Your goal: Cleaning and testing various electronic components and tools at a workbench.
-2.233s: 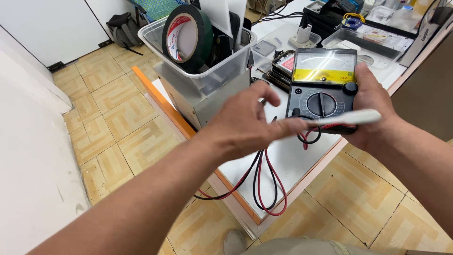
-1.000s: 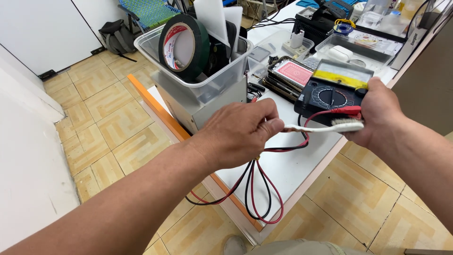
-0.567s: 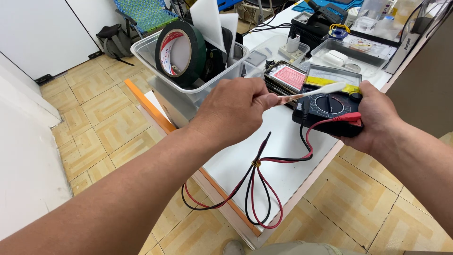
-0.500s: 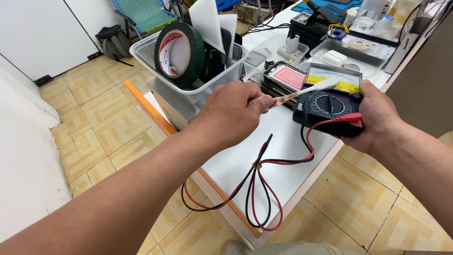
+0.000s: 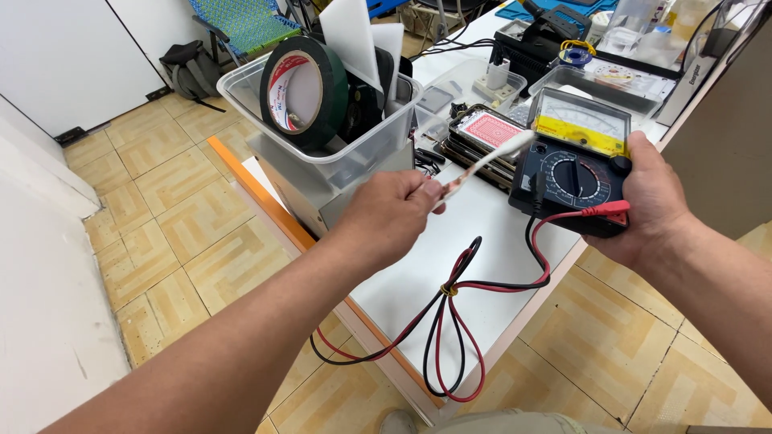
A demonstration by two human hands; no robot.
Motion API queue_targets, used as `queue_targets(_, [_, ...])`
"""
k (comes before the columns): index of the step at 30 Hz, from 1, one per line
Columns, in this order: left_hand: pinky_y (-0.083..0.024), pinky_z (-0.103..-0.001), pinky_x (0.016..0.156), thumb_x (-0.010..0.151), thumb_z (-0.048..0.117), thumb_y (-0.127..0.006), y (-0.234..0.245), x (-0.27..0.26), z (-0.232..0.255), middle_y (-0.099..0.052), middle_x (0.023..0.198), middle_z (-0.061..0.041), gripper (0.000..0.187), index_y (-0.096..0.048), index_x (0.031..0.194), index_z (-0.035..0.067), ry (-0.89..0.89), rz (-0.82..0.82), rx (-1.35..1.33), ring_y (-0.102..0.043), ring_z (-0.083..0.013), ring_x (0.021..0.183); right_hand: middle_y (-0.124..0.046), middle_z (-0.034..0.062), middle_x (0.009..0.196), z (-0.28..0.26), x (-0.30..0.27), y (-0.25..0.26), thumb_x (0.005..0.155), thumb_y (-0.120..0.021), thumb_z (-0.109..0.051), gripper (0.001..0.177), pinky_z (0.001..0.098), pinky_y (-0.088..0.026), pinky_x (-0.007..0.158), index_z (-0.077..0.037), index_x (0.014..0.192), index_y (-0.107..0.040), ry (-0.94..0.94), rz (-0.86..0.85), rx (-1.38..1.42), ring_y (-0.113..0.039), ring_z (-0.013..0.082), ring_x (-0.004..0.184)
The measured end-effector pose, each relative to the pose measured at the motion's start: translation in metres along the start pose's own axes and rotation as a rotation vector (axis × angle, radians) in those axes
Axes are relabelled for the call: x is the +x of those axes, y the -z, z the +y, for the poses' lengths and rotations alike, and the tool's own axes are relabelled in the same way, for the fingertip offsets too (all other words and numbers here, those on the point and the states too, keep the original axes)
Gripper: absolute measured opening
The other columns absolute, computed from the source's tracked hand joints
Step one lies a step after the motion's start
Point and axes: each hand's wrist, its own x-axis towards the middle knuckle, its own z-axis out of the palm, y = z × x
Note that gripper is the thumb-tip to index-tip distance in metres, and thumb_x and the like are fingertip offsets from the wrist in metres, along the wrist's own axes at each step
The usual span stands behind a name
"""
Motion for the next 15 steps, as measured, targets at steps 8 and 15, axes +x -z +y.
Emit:
queue_targets(8, [-0.046,-0.036,0.063,0.101,0.041,-0.053,0.016,0.001,0.004,-0.062,0.068,-0.003,0.038,-0.079,0.094,0.014,0.052,-0.061,0.161,-0.055,-0.0141,0.063,-0.068,0.0032,0.133,-0.004,-0.009,-0.004,0.103,-0.025,-0.055,0.061,0.0470,-0.051,0.105,-0.019,0.144,-0.051,-0.047,-0.051,-0.083,-0.068,0.0173,0.117])
queue_targets(15, [-0.050,-0.042,0.067,0.097,0.042,-0.056,0.016,-0.007,0.043,-0.069,0.073,-0.006,0.036,-0.075,0.090,0.012,-0.019,0.000,0.344,-0.065,-0.0215,0.069,-0.066,0.0079,0.133,-0.009,-0.020,-0.017,0.103,-0.027,-0.054,0.060,0.0477,-0.050,0.102,-0.016,0.144,-0.049,-0.021,-0.063,-0.167,-0.067,0.0197,0.119])
